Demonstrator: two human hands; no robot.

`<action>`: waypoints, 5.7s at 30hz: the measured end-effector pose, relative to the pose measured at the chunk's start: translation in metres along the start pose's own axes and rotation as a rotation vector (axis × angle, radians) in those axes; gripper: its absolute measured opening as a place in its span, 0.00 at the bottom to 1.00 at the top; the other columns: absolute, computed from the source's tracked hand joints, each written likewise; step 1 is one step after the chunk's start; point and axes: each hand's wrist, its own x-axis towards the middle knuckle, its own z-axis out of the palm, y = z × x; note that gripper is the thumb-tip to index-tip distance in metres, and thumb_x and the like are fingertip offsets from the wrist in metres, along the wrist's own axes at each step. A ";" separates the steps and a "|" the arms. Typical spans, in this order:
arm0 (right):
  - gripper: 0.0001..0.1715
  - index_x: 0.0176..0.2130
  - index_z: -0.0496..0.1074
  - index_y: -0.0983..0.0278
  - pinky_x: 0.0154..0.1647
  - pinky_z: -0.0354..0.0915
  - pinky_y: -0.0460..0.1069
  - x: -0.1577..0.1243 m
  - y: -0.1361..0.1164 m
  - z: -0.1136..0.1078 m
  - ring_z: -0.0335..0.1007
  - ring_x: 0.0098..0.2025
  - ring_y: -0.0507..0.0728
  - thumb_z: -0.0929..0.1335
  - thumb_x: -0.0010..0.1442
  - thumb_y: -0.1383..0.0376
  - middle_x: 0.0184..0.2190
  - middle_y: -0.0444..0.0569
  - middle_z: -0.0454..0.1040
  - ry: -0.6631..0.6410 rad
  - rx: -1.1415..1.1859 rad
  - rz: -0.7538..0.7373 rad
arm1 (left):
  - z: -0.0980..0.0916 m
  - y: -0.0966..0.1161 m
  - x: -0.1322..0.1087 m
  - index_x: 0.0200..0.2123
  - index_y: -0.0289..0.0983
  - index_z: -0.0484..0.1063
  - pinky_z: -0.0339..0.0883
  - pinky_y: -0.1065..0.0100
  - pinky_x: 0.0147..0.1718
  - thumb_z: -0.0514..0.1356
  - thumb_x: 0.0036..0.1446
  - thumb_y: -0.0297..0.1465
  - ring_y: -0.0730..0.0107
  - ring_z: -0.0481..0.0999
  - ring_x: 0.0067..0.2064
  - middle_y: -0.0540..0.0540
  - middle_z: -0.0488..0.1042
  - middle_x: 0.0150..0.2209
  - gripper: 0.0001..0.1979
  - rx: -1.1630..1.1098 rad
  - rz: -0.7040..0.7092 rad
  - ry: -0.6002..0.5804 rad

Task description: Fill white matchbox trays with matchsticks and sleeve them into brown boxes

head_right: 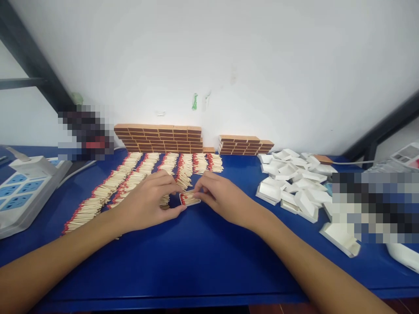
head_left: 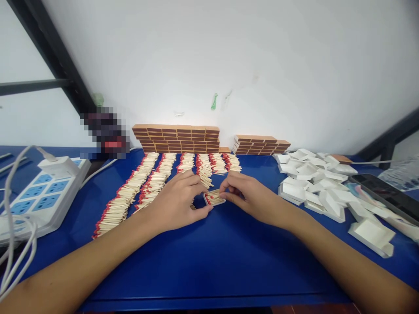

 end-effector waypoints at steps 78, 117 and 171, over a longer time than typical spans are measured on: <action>0.10 0.36 0.71 0.61 0.40 0.65 0.53 0.005 0.086 -0.021 0.70 0.37 0.59 0.65 0.70 0.61 0.37 0.51 0.72 0.056 -0.264 0.197 | 0.001 -0.002 -0.001 0.39 0.38 0.78 0.69 0.58 0.44 0.67 0.64 0.38 0.59 0.74 0.42 0.46 0.77 0.35 0.09 -0.001 0.061 0.015; 0.09 0.39 0.76 0.62 0.39 0.64 0.53 0.009 0.084 -0.015 0.69 0.37 0.59 0.67 0.69 0.61 0.37 0.51 0.71 0.176 -0.316 0.237 | 0.002 -0.001 0.000 0.39 0.37 0.79 0.70 0.56 0.45 0.66 0.64 0.37 0.58 0.74 0.43 0.45 0.77 0.36 0.09 0.000 0.084 0.026; 0.10 0.37 0.77 0.63 0.38 0.64 0.53 0.011 0.089 -0.018 0.69 0.35 0.59 0.68 0.67 0.61 0.35 0.51 0.72 0.222 -0.303 0.209 | 0.000 0.001 0.000 0.41 0.39 0.79 0.71 0.56 0.48 0.66 0.64 0.37 0.59 0.75 0.45 0.45 0.79 0.38 0.08 -0.025 0.080 0.032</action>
